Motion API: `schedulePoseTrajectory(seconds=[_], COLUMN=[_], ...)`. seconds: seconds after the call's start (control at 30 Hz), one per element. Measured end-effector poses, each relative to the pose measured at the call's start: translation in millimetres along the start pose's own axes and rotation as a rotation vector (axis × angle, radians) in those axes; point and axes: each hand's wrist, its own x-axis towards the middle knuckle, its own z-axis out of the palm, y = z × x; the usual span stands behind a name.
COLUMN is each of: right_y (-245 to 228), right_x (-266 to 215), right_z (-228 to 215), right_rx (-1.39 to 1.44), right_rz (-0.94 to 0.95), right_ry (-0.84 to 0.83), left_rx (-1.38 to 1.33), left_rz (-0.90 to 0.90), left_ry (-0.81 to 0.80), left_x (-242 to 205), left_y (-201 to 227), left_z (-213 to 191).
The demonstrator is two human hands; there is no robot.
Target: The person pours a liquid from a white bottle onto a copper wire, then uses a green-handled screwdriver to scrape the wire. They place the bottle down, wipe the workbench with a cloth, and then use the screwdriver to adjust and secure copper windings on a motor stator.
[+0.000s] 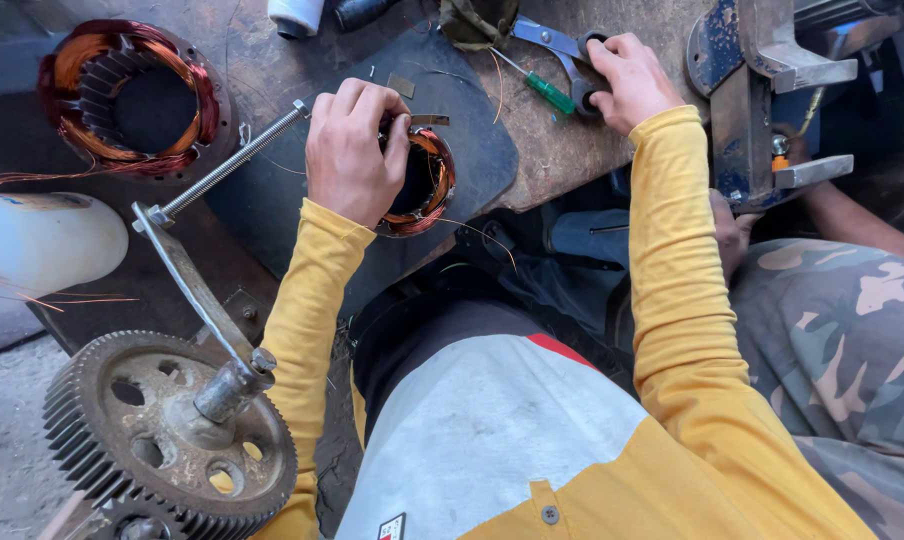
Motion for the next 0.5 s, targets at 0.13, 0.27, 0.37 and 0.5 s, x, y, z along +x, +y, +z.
schedulePoseTrajectory(seconds=[0.13,0.27,0.37,0.5], right_y=[-28.6,-59.9,-85.6,-148.7], right_x=[-11.7,-59.3,-105.1,-151.6], right_z=[-5.4,-11.7,-7.6,6.0], right_rx=[-0.087,-0.133,0.143,1.225], right_rz=[0.222,0.336,0.416,0.907], right_ry=[0.036,0.057,0.090,0.032], left_rx=[-0.019,-0.052,-0.064,-0.122], left_rz=[-0.023,-0.034,-0.061,-0.116], left_ry=[0.012,0.007,0.011,-0.012], left_x=[0.1,-0.1,-0.1,0.3], left_y=[-1.0,-3.8,-5.7,-12.5], left_z=[3.5,4.0,5.9,8.5])
